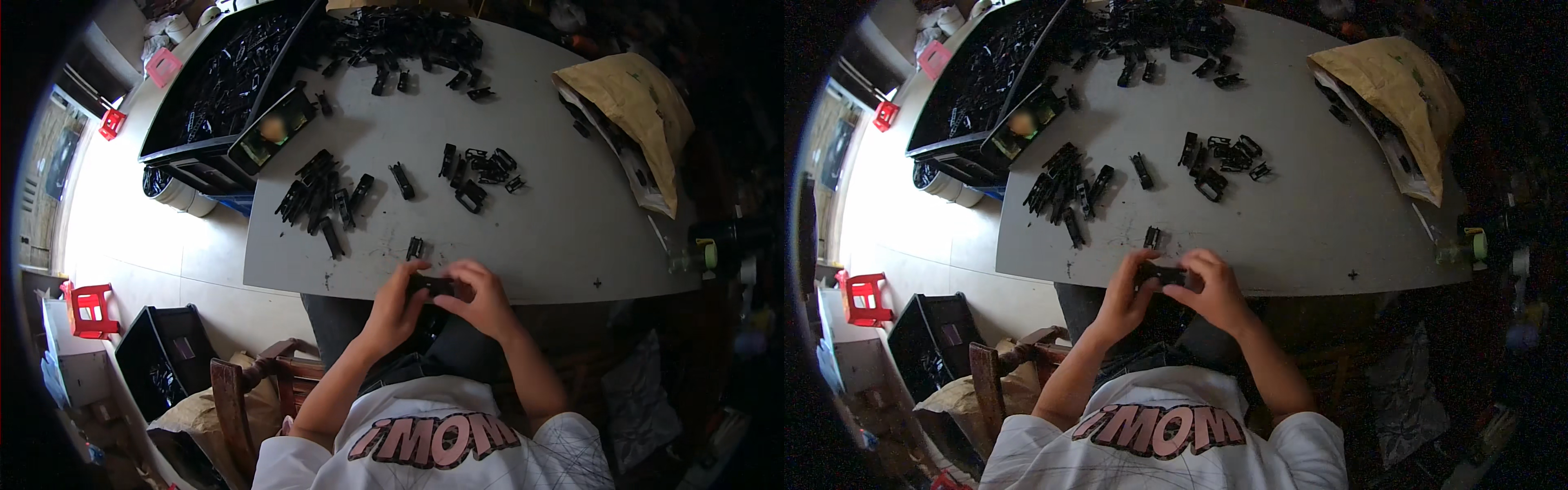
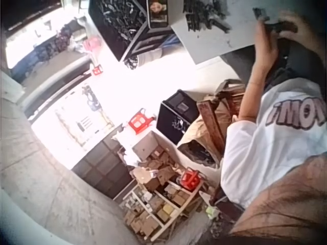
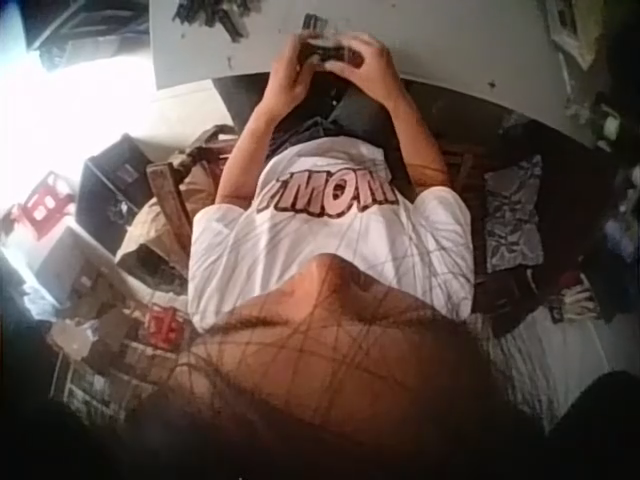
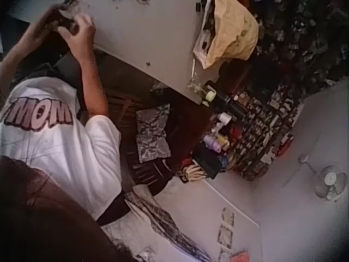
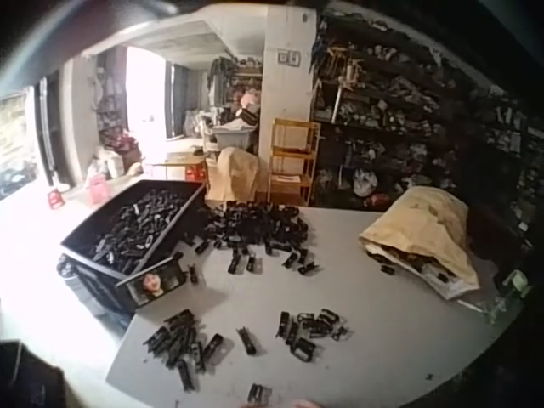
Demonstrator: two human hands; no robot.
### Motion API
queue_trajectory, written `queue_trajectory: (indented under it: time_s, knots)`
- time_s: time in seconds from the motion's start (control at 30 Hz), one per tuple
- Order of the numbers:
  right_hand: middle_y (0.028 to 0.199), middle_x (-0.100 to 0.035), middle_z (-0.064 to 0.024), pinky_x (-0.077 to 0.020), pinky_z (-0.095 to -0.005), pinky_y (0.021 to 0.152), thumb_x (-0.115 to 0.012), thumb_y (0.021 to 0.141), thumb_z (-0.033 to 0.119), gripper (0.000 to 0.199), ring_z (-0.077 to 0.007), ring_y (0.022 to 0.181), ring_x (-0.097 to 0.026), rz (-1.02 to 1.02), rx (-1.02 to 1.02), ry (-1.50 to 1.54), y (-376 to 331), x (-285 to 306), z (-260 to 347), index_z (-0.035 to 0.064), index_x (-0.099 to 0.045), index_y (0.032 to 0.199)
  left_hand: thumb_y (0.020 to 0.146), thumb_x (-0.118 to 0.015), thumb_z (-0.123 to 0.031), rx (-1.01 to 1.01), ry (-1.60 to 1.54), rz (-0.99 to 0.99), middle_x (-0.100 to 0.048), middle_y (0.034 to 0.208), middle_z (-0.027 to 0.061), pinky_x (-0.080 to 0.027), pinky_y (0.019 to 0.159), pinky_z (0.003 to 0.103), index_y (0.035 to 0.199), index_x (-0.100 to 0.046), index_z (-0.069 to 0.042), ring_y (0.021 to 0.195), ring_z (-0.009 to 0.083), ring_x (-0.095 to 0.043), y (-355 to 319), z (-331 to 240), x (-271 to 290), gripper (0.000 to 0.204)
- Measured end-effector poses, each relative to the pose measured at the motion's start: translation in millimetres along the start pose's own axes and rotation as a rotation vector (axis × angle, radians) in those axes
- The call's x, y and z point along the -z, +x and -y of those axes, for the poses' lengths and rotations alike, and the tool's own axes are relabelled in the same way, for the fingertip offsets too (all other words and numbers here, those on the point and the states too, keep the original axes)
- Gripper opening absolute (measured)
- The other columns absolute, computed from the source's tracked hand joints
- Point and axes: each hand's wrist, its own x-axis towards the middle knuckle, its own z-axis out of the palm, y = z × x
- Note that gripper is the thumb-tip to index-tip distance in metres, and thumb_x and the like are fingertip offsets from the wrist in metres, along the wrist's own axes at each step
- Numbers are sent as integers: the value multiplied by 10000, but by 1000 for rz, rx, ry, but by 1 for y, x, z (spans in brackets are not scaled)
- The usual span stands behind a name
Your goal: Assembling small black plastic components by snapping them together at a workbench.
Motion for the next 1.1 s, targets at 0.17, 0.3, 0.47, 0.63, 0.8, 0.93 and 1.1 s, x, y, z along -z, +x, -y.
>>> queue_trajectory:
  time_s: [0.17, 0.3, 0.47, 0.63, 0.8, 0.93, 1.1]
  knots:
    - [758, -594, -90, -464, -274, 614, -758, 738, 139, 250, -137, 681, -589, 98, -186, 306, -9, -2, -24, -27, -590, 821, 855, -506, 11, -118, -35, 42, -552, 936, 145, -433, 771, 302, 1154, -491, -24, 852, 241, -550, -5, 5, -4, 302]
    - [807, -574, -52, -459, -268, 619, -733, 747, 109, 211, -139, 677, -574, 6, -57, 110, 26, 8, -21, 15, -577, 853, 897, -496, -35, 36, -136, -21, -544, 902, 75, -411, 746, 260, 1069, -520, -12, 813, 149, -503, -6, 7, 3, 175]
    - [873, -540, -60, -475, -330, 656, -691, 751, 83, 203, -227, 757, -581, -472, 127, -552, 70, 12, -44, 55, -565, 908, 904, -490, -38, 68, -117, -195, -457, 810, 6, -341, 661, 210, 933, -500, -19, 747, 74, -404, 7, 27, 22, 36]
    - [906, -547, -111, -477, -381, 685, -636, 776, 62, 222, -310, 802, -574, -430, 175, -568, 50, 0, -59, 34, -558, 982, 802, -492, 58, -19, 283, -183, -495, 921, 76, -429, 687, 294, 1074, -517, -78, 790, 199, -532, 25, 25, 38, 305]
    - [910, -539, -121, -489, -371, 666, -603, 834, 102, 196, -296, 792, -589, -414, 79, -433, 24, 1, -53, 10, -586, 1005, 780, -554, -13, -41, 721, 174, -488, 1098, 115, -504, 671, 421, 1173, -540, -216, 785, 338, -606, 53, 5, 35, 443]
    - [985, -533, -106, -500, -362, 639, -600, 862, 150, 200, -276, 808, -603, -393, 15, -467, 13, 4, -54, 20, -604, 1014, 795, -573, -59, -146, 735, 147, -512, 1088, 96, -510, 649, 426, 1139, -564, -203, 776, 332, -613, 59, 25, 20, 373]
    - [1005, -528, -95, -498, -365, 673, -652, 801, 145, 263, -286, 839, -599, -426, 12, -479, 9, 9, -31, 45, -594, 1037, 783, -575, -52, -138, 670, 59, -526, 1067, 92, -510, 638, 416, 1120, -561, -190, 784, 324, -616, 76, 17, 19, 365]
